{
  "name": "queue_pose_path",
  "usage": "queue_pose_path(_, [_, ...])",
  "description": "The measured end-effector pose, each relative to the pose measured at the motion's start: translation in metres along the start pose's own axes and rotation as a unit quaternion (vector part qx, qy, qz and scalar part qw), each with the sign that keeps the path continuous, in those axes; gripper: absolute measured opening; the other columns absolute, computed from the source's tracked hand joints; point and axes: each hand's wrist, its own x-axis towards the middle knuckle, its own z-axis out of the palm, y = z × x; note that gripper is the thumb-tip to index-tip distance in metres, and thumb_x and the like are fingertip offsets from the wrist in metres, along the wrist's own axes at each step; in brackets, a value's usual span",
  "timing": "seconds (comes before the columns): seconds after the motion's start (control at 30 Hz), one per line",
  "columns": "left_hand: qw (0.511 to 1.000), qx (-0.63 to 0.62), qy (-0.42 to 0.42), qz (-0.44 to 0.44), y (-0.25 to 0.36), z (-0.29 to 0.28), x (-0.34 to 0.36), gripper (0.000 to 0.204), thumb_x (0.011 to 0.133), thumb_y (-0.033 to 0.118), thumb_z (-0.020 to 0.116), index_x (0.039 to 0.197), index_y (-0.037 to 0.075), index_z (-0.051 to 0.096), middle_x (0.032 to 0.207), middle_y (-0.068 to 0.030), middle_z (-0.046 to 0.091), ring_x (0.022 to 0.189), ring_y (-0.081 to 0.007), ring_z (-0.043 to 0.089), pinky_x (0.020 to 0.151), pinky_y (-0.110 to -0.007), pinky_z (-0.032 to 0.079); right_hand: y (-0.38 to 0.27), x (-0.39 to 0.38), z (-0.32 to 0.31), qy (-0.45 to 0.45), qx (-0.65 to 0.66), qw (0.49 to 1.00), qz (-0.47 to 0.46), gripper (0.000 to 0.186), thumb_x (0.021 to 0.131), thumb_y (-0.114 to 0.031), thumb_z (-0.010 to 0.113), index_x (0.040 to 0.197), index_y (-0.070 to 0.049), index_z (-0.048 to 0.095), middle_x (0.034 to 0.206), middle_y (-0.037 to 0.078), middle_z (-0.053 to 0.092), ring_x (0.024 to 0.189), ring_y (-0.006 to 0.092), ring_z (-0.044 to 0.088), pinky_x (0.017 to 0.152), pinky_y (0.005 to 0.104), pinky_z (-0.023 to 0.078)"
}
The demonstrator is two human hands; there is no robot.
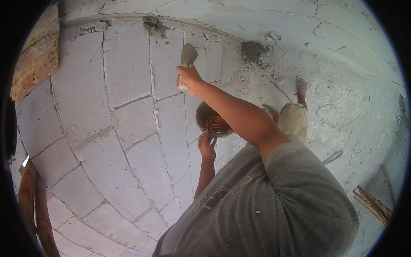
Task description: The person repositions a wooden ladder, scoops mortar from a bucket with a trowel, and applies the mortar onto the upper seam of a brick wall.
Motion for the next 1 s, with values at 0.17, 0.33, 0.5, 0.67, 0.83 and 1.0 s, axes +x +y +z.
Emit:
queue_pose_path(0.17, [0.995, -0.038, 0.096, -0.013, -0.025, -0.06, -0.02, 0.024, 0.092, 0.03, 0.071, 0.096, 0.014, 0.053, 0.09, -0.0003, 0.061, 0.087, -0.0127, 0.059, 0.086, -0.038, 0.052, -0.012, 0.021, 0.102, 0.034, 0.095, 0.994, -0.039, 0.037, 0.097, -0.021, 0.063, 0.121, -0.01, 0.037, 0.09, 0.011, 0.053, 0.066, 0.0204, 0.058, 0.053, 0.0402, 0.055])
queue_pose_path(0.33, [0.987, -0.04, 0.151, -0.048, -0.052, -0.116, -0.032, 0.036, 0.09, 0.033, 0.068, 0.111, 0.008, 0.053, 0.109, -0.0081, 0.054, 0.108, -0.0242, 0.057, 0.093, -0.047, 0.05, -0.046, 0.007, 0.15, -0.02, 0.025, 0.99, -0.136, 0.038, 0.098, -0.018, 0.062, 0.121, -0.01, 0.033, 0.089, 0.01, 0.051, 0.064, 0.0197, 0.056, 0.051, 0.0408, 0.054])
queue_pose_path(0.5, [0.978, -0.067, 0.178, -0.087, -0.068, -0.143, -0.023, 0.042, 0.093, 0.034, 0.065, 0.121, 0.006, 0.052, 0.115, -0.0101, 0.05, 0.11, -0.0259, 0.056, 0.09, -0.05, 0.051, -0.058, -0.001, 0.108, -0.123, 0.107, 0.981, -0.105, 0.032, 0.095, -0.02, 0.063, 0.117, -0.015, 0.041, 0.089, 0.007, 0.05, 0.066, 0.0179, 0.055, 0.056, 0.0381, 0.052])
queue_pose_path(0.67, [0.974, -0.097, 0.162, -0.122, -0.082, -0.16, -0.009, 0.043, 0.093, 0.036, 0.066, 0.122, 0.007, 0.053, 0.114, -0.0097, 0.051, 0.104, -0.0243, 0.057, 0.09, -0.052, 0.051, -0.047, -0.043, 0.075, -0.109, 0.048, 0.975, -0.186, 0.032, 0.096, -0.02, 0.063, 0.117, -0.013, 0.041, 0.084, 0.006, 0.052, 0.065, 0.0172, 0.056, 0.056, 0.0374, 0.051])
queue_pose_path(0.83, [0.977, -0.082, 0.124, -0.153, -0.07, -0.138, -0.009, 0.043, 0.098, 0.032, 0.058, 0.131, 0.006, 0.049, 0.131, -0.0129, 0.051, 0.125, -0.027, 0.05, 0.106, -0.058, 0.041, -0.024, -0.028, 0.065, 0.155, -0.119, 0.828, -0.526, 0.038, 0.096, -0.013, 0.061, 0.124, -0.006, 0.037, 0.085, 0.016, 0.063, 0.069, 0.0253, 0.063, 0.063, 0.0384, 0.051])
queue_pose_path(1.0, [0.988, -0.063, 0.084, -0.116, -0.055, -0.116, -0.015, 0.036, 0.095, 0.032, 0.063, 0.12, 0.007, 0.052, 0.116, -0.0104, 0.054, 0.113, -0.0255, 0.056, 0.098, -0.055, 0.047, -0.006, 0.028, 0.06, 0.235, -0.18, 0.786, -0.542, 0.039, 0.092, -0.01, 0.062, 0.124, -0.008, 0.039, 0.083, 0.017, 0.064, 0.07, 0.0338, 0.065, 0.065, 0.0419, 0.052])
